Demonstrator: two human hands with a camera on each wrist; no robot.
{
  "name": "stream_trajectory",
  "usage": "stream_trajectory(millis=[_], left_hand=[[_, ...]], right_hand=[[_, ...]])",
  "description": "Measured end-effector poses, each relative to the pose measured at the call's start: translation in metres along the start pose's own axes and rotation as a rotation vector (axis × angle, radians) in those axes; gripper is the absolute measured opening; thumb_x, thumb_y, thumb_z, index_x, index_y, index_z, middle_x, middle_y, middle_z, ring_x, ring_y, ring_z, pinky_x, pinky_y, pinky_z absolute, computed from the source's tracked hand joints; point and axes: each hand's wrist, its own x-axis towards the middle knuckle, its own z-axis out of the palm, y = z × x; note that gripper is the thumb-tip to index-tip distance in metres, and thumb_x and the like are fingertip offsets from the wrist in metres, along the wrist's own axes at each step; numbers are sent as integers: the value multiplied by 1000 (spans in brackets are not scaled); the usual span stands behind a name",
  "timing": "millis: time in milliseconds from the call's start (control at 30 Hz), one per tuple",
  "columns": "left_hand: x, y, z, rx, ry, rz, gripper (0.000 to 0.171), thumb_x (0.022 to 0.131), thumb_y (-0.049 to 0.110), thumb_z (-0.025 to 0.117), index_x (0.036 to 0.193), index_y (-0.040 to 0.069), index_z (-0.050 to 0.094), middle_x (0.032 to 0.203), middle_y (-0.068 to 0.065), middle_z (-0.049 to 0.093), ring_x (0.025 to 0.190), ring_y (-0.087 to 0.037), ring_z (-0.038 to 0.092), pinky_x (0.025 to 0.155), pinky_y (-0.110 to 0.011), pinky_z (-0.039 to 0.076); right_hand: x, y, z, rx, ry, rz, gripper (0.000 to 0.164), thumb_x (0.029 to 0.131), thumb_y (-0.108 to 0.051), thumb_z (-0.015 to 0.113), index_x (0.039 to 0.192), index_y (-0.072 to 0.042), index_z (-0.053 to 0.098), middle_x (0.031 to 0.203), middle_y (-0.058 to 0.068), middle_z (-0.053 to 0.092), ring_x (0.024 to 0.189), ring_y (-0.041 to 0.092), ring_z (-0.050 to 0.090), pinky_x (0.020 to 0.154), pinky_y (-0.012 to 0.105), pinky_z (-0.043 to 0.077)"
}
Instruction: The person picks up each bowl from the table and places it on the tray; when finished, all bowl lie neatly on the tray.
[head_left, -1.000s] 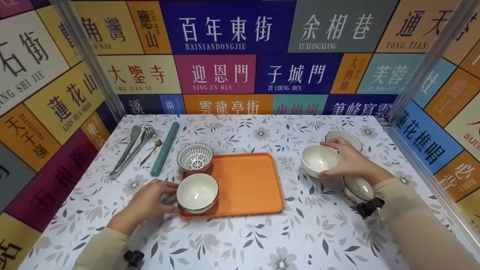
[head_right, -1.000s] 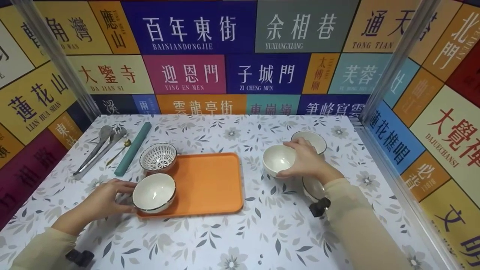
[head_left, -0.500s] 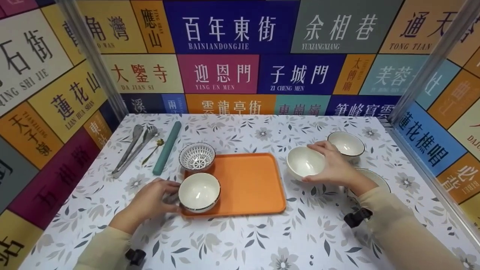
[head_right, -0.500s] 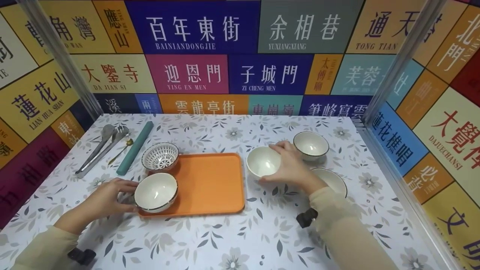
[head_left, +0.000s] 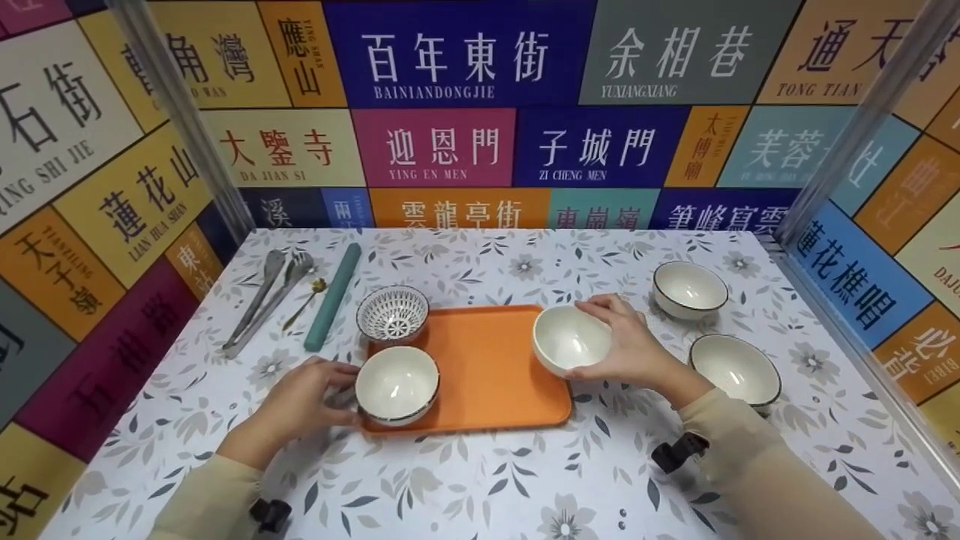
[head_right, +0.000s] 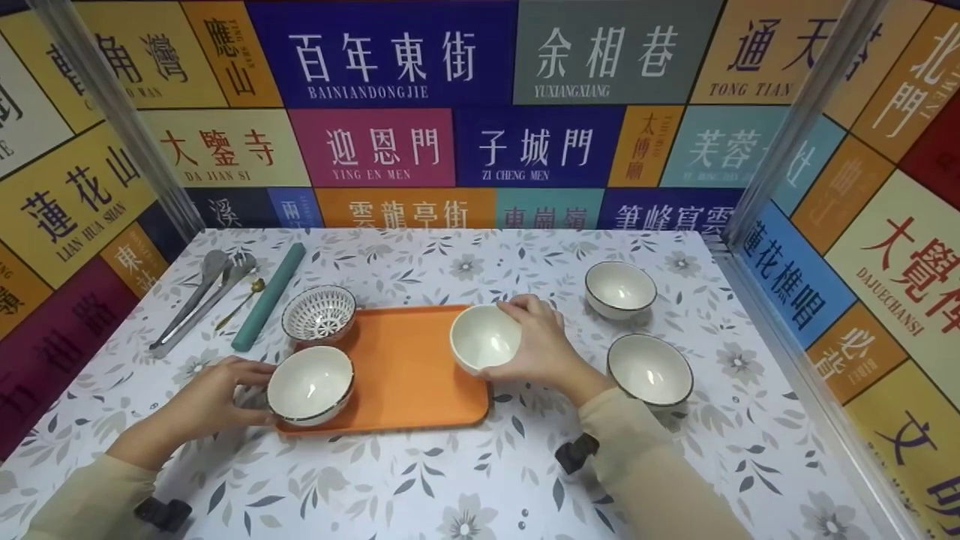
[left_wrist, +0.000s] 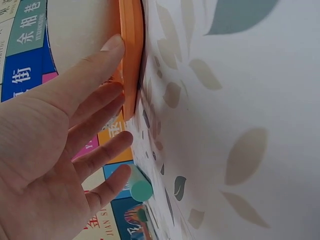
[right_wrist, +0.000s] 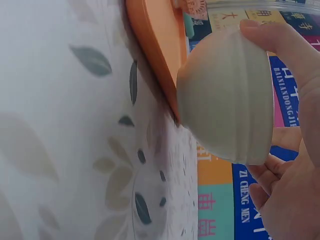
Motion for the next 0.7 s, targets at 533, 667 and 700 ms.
stream_trajectory(millis=[533,667,700], left_hand=[[1,0,0,25,6,13,57,70,24,93,122,10,76,136,-5,69,129,-34,58,111,-60,45],[0,2,0,35,15,33,57,70,25,94,122,9,76,135,-5,70,127,-32,59,109,-59,47],[0,3,0,37,18,40,57,70,26,94,122,9,76,135,-5,70,127,-32,59,108,-58,48]], right_hand=[[29,-44,48,60,-81,-68,114,49,-54,99,147,-13,57,146,4,47,135,32,43,112,56,44],[39,-50,61,69,-114,-86,114,50,-53,99,148,-14,57,147,3,47,134,30,44,112,54,45],[42,-51,64,68,-119,-88,113,50,-52,100,148,-14,57,147,3,47,134,30,44,112,53,45]])
